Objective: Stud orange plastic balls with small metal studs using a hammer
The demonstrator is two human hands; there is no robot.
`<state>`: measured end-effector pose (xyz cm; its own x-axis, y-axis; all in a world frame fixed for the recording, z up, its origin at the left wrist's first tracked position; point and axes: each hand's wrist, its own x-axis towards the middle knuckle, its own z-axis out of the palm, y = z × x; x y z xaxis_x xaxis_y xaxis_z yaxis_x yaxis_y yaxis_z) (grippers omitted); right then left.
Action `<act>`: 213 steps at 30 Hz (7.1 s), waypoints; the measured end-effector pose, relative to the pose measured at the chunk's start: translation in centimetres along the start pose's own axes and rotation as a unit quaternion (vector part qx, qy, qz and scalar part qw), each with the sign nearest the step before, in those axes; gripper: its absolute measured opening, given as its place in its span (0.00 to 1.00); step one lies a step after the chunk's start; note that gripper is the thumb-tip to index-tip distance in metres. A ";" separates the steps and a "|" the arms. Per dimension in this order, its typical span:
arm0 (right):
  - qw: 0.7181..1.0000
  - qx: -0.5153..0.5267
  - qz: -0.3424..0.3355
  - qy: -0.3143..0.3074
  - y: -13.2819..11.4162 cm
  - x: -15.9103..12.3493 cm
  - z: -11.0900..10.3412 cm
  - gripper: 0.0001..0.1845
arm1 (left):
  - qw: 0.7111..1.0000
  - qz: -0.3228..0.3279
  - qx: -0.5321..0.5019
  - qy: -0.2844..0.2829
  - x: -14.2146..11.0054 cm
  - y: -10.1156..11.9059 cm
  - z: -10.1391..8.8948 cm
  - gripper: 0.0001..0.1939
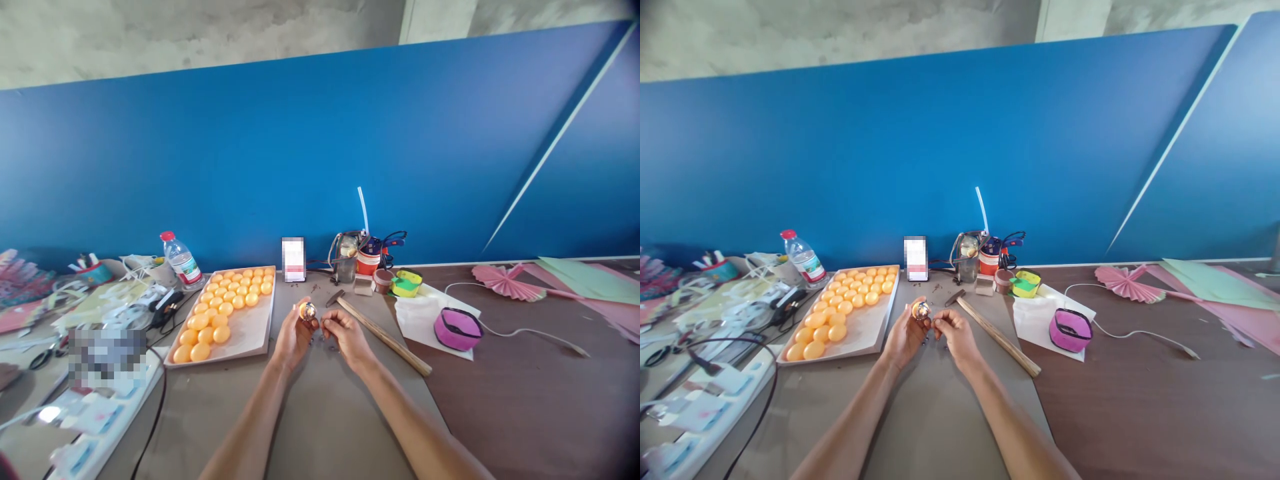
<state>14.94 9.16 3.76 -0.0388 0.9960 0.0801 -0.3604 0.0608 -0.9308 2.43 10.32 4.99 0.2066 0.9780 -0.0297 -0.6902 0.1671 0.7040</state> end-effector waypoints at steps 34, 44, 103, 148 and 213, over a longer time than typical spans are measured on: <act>1.000 0.008 -0.008 -0.011 0.2 0.1 0.2 0.06 | 0.998 -0.004 0.041 -0.046 -0.4 -0.9 0.1 0.16; 0.999 0.048 -0.006 0.016 1.2 0.3 0.2 0.11 | 0.998 0.005 0.039 -0.052 -0.6 -1.3 0.2 0.15; 0.692 -0.653 -0.305 -0.027 -2.1 -1.2 -1.7 0.12 | 0.989 0.034 -0.137 0.052 1.1 0.5 -2.2 0.09; 0.864 -0.491 -0.111 0.002 -0.5 0.7 -3.8 0.14 | 0.999 0.006 -0.021 0.043 0.2 0.3 -0.7 0.15; 0.998 0.036 0.043 0.006 -1.1 -0.1 -0.2 0.08 | 0.996 -0.019 0.062 -0.067 -0.6 0.1 0.1 0.15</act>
<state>15.55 9.04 4.69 -0.0625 0.9980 -0.0038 -0.4220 -0.0299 -0.9061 2.29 9.72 5.11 0.3286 0.9440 0.0311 -0.5905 0.1796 0.7868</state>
